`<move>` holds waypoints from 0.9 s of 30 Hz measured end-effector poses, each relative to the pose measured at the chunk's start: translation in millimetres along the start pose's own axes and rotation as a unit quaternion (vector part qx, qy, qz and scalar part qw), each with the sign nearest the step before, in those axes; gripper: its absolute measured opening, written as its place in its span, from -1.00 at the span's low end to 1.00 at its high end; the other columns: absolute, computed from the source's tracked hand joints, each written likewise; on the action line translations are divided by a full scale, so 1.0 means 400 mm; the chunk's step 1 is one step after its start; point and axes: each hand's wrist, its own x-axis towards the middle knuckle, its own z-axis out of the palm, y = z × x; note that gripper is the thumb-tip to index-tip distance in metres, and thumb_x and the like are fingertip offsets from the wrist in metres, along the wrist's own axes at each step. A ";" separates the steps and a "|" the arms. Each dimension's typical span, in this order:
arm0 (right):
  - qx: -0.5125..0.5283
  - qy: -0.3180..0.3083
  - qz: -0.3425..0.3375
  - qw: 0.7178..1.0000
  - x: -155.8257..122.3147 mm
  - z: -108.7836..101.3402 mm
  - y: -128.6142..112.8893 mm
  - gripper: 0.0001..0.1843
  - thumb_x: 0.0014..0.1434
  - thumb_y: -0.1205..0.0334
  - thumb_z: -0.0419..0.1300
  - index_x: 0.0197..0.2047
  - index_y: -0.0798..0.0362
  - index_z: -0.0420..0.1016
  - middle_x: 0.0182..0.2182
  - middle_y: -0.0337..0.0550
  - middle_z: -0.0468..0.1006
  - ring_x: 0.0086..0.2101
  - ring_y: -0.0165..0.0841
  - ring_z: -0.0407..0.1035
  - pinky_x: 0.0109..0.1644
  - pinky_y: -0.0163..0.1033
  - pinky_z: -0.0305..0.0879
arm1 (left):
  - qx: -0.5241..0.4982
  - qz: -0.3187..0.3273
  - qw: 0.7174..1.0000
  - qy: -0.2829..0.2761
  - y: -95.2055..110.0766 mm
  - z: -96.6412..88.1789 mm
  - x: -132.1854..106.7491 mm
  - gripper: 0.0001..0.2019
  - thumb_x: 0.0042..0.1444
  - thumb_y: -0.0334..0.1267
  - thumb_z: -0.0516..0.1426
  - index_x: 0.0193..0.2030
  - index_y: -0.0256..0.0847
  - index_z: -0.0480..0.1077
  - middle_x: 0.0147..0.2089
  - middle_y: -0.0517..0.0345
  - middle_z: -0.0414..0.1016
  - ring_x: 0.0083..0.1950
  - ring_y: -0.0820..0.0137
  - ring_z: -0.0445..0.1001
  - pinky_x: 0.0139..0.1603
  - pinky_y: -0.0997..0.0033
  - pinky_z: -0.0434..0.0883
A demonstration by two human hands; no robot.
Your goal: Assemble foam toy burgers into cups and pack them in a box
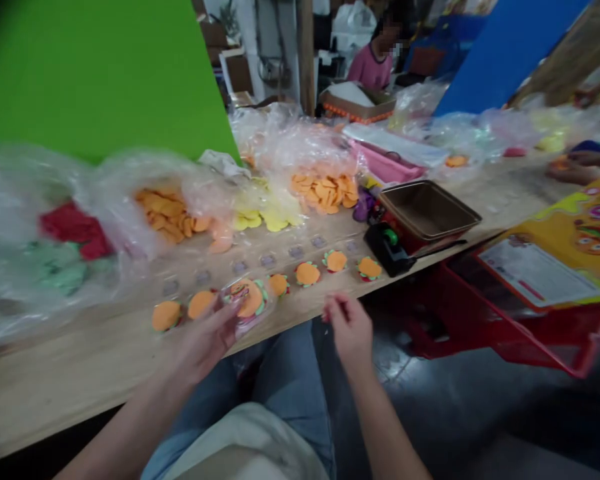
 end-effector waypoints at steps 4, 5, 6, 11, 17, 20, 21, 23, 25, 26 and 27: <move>0.010 -0.205 -0.073 0.976 -0.129 0.169 -0.123 -0.57 0.12 0.23 0.09 0.09 -0.04 0.27 -0.46 -0.28 0.48 -0.46 -0.44 0.36 -0.31 -0.33 0.32 | -0.014 0.029 0.999 -0.018 0.020 -0.032 -0.028 -0.68 -0.05 -0.36 0.21 -0.11 -0.19 0.32 -0.12 0.13 0.46 -0.23 0.45 0.48 -0.21 0.45 0.48; 0.018 -0.223 -0.078 0.972 -0.141 0.198 -0.139 -0.48 0.13 0.24 0.08 0.17 -0.06 0.15 -0.47 -0.30 0.48 -0.45 -0.45 0.36 -0.29 -0.33 0.32 | -0.015 0.036 0.999 -0.026 0.026 -0.042 -0.037 -0.68 -0.04 -0.36 0.20 -0.10 -0.18 0.31 -0.11 0.13 0.45 -0.22 0.44 0.48 -0.21 0.44 0.47; 0.024 -0.234 -0.078 0.969 -0.148 0.220 -0.149 -0.41 0.13 0.25 0.08 0.22 -0.07 0.04 -0.48 -0.32 0.47 -0.45 -0.46 0.36 -0.28 -0.33 0.32 | -0.016 0.043 0.998 -0.034 0.031 -0.052 -0.046 -0.67 -0.03 -0.36 0.20 -0.08 -0.17 0.30 -0.10 0.12 0.44 -0.21 0.43 0.47 -0.21 0.43 0.47; 0.006 -0.259 -0.077 0.963 -0.158 0.269 -0.157 -0.36 0.13 0.27 0.08 0.25 -0.06 -0.05 -0.51 -0.35 0.43 -0.46 -0.47 0.33 -0.29 -0.33 0.29 | -0.029 0.074 0.996 -0.050 0.049 -0.110 -0.073 -0.61 -0.01 -0.34 0.19 -0.01 -0.13 0.25 -0.03 0.10 0.40 -0.13 0.40 0.45 -0.15 0.38 0.43; 0.017 -0.252 -0.034 0.967 -0.182 0.297 -0.160 -0.34 0.12 0.25 0.08 0.25 -0.04 -0.08 -0.53 -0.35 0.41 -0.48 -0.45 0.32 -0.31 -0.31 0.29 | -0.026 0.088 0.995 -0.050 0.057 -0.132 -0.097 -0.58 -0.04 -0.33 0.21 -0.01 -0.14 0.23 -0.04 0.08 0.39 -0.09 0.35 0.42 -0.16 0.38 0.41; 0.027 -0.277 0.005 0.961 -0.168 0.306 -0.153 -0.35 0.10 0.17 0.11 0.22 -0.02 -0.04 -0.49 -0.31 0.42 -0.48 -0.43 0.32 -0.35 -0.29 0.30 | -0.010 0.102 0.993 -0.053 0.065 -0.130 -0.108 -0.55 -0.06 -0.34 0.22 0.00 -0.16 0.22 -0.07 0.07 0.41 -0.08 0.33 0.42 -0.17 0.41 0.40; 0.024 -0.287 0.012 0.958 -0.162 0.305 -0.149 -0.35 0.08 0.14 0.13 0.21 0.00 0.00 -0.45 -0.27 0.43 -0.46 -0.41 0.33 -0.35 -0.29 0.31 | -0.009 0.107 0.993 -0.054 0.067 -0.131 -0.110 -0.55 -0.07 -0.34 0.22 0.00 -0.16 0.22 -0.06 0.06 0.41 -0.07 0.33 0.41 -0.17 0.41 0.40; -0.017 -0.267 -0.010 0.964 -0.158 0.298 -0.142 -0.36 0.03 0.10 0.17 0.15 0.05 0.10 -0.34 -0.17 0.46 -0.36 -0.36 0.36 -0.30 -0.24 0.32 | -0.021 0.122 0.991 -0.044 0.069 -0.140 -0.108 -0.56 -0.05 -0.33 0.21 0.01 -0.15 0.22 -0.03 0.06 0.39 -0.06 0.34 0.41 -0.15 0.41 0.40; -0.101 -0.165 -0.068 0.979 -0.171 0.287 -0.143 -0.51 0.01 0.11 0.19 0.01 0.08 0.29 -0.29 -0.11 0.46 -0.29 -0.31 0.35 -0.23 -0.20 0.31 | -0.037 0.136 0.990 -0.019 0.068 -0.154 -0.103 -0.57 -0.03 -0.31 0.20 0.01 -0.14 0.23 -0.01 0.06 0.38 -0.08 0.37 0.41 -0.14 0.40 0.40; -0.142 -0.109 -0.098 0.979 -0.184 0.284 -0.148 -0.63 0.02 0.12 0.18 -0.10 0.08 0.37 -0.31 -0.10 0.46 -0.30 -0.31 0.34 -0.21 -0.19 0.29 | -0.043 0.145 0.989 -0.006 0.066 -0.163 -0.101 -0.58 -0.02 -0.30 0.19 0.01 -0.13 0.23 0.00 0.07 0.37 -0.08 0.37 0.41 -0.14 0.40 0.40; -0.169 -0.075 -0.119 0.976 -0.199 0.284 -0.154 -0.74 0.04 0.13 0.16 -0.21 0.08 0.43 -0.34 -0.10 0.47 -0.32 -0.31 0.34 -0.21 -0.20 0.28 | -0.046 0.154 0.987 0.005 0.064 -0.171 -0.099 -0.58 -0.02 -0.29 0.19 0.01 -0.12 0.23 0.01 0.07 0.36 -0.08 0.37 0.40 -0.13 0.38 0.40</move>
